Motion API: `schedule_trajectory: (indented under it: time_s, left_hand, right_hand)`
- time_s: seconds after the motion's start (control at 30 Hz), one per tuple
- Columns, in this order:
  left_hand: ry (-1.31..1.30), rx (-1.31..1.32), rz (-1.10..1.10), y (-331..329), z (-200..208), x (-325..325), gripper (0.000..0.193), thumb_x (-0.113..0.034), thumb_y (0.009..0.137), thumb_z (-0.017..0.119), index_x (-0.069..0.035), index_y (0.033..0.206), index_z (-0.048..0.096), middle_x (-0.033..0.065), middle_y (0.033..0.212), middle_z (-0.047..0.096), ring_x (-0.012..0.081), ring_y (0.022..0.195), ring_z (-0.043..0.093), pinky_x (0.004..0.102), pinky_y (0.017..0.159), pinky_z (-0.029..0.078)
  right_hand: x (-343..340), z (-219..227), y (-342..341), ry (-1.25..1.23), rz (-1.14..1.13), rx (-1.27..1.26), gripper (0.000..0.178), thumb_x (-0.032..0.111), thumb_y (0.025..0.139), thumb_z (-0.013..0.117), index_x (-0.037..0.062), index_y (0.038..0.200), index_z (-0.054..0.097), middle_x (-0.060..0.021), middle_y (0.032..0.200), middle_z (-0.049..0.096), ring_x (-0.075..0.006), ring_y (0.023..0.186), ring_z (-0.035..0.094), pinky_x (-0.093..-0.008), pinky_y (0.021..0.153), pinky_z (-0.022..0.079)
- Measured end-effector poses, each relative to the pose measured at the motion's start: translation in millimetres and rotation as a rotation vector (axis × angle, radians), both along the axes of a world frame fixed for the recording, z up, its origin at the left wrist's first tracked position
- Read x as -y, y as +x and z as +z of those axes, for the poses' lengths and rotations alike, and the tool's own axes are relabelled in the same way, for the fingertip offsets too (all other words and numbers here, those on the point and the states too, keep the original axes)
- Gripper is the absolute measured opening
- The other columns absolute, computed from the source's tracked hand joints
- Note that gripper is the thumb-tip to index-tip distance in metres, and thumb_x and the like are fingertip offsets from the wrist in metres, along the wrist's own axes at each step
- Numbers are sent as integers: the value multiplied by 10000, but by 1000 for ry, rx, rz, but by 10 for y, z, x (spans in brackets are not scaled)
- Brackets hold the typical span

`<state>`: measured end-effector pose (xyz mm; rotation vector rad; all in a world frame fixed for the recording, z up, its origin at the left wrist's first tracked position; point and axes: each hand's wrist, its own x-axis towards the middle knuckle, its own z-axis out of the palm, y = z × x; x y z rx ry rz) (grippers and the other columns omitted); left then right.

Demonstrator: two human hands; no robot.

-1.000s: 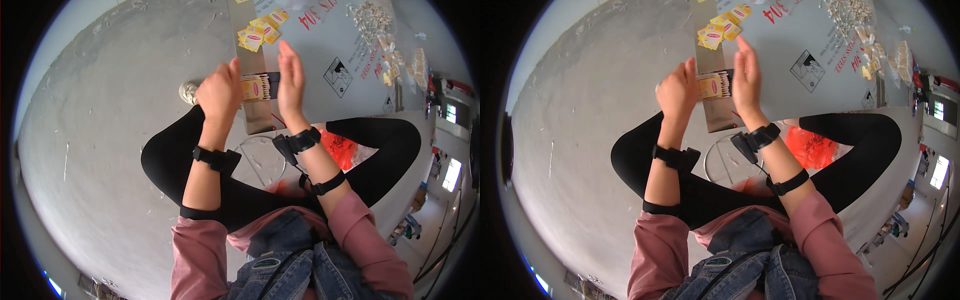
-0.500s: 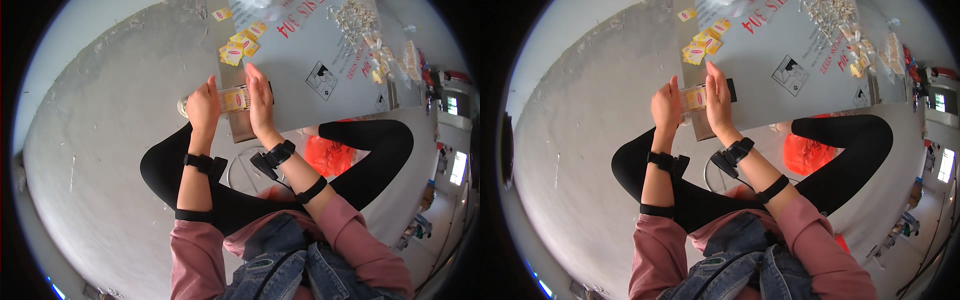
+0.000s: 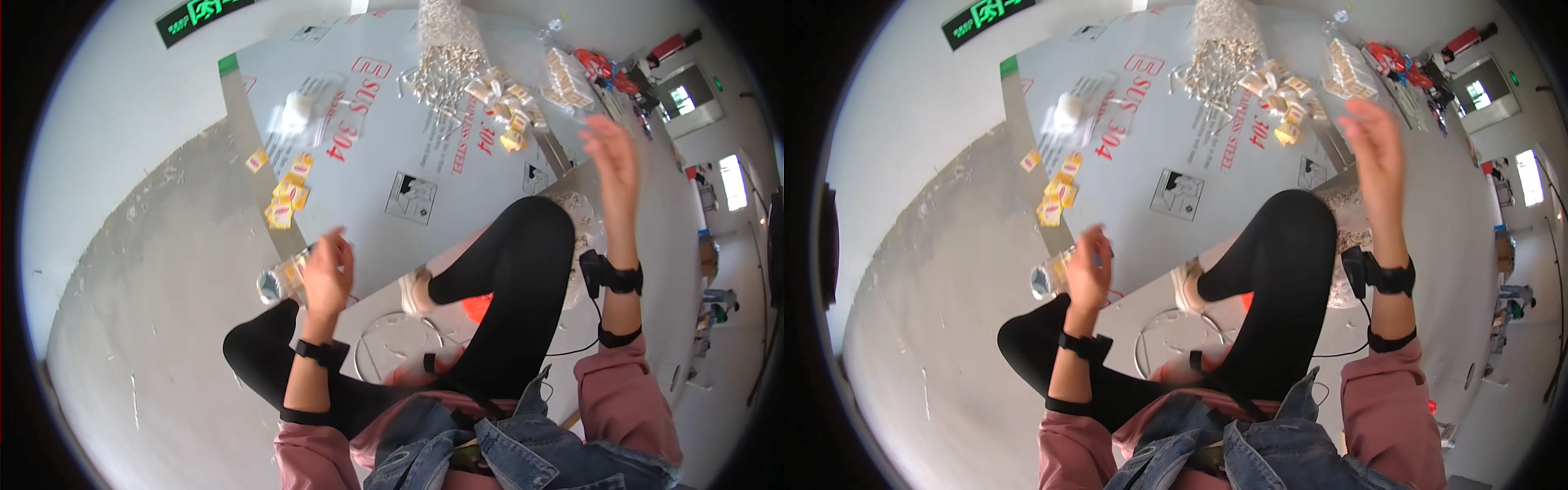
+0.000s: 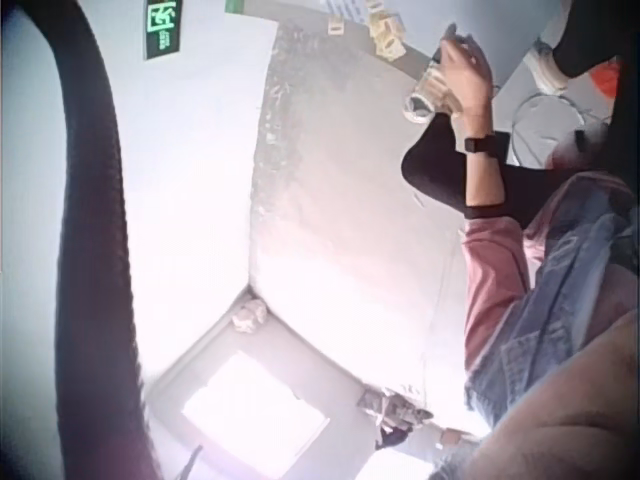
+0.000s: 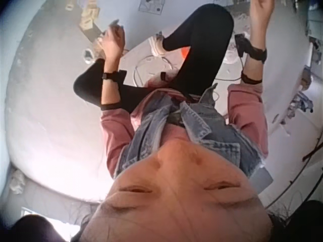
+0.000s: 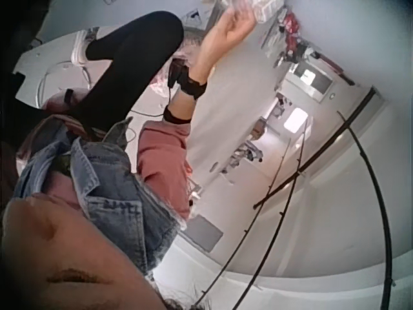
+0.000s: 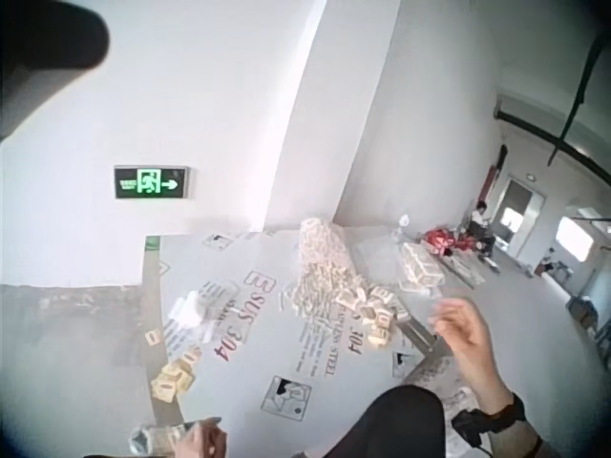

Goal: Arranging cotton swabs into neat stacks and placing them into plastic packaging.

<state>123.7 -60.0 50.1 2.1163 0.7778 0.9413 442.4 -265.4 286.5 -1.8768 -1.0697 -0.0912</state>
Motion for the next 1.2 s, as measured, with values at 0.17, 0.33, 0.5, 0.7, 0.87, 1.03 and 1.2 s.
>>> schedule_trajectory:
  time_s: [0.17,0.33,0.5,0.7,0.87,1.03,1.2]
  left_hand:
    - [-51,-253,-323,296,-208,268,315,-140,901,664,-64,1190,565,84,709,631,281,601,645,399,529,498]
    - [-214,-257,-297,314,-134,143,278,-135,895,679,-76,1152,591,80,655,615,248,561,634,364,516,489]
    - [-553,-233,-279,369,-119,7,219,-101,905,679,-64,1115,631,69,651,603,188,533,606,309,513,468]
    - [-577,-287,-285,404,-76,-39,192,-102,889,690,-73,1077,661,78,659,615,204,540,618,319,511,475]
    - [-543,-312,-281,347,-75,-56,175,-100,876,701,-83,1049,674,96,673,633,230,541,625,329,500,477]
    - [-538,-301,-315,397,-24,-80,156,-95,867,713,-73,1018,680,96,718,666,237,538,626,327,495,479]
    - [-609,-297,-317,391,-23,-84,162,-83,859,717,-69,1016,684,94,777,689,247,569,647,328,514,495]
  right_hand:
    - [-434,-1544,840,-432,184,18,707,18,806,689,37,1449,395,-167,1441,464,-271,1313,500,-370,1074,417]
    - [-1450,-2228,1075,-725,116,187,846,41,737,708,34,1492,329,-233,1481,404,-376,1428,347,-428,1167,333]
    - [-2011,-2393,1665,-636,44,134,829,101,732,733,86,1478,373,-218,1451,432,-383,1360,416,-441,1119,379]
    - [-2231,-2540,1828,-417,137,-17,380,-62,785,622,84,1136,645,-127,1107,551,-245,984,561,-366,903,501]
    - [-2553,-2321,1485,-564,282,-127,467,-81,806,588,119,1225,634,-104,1226,520,-250,1103,574,-355,929,518]
    - [-3206,-2400,1811,-459,248,282,408,222,912,701,149,1305,615,-169,1440,465,-344,1348,424,-439,1111,369]
    - [-3080,-2736,1698,-414,176,365,419,291,917,713,142,1298,624,-167,1408,507,-347,1328,449,-444,1090,387]
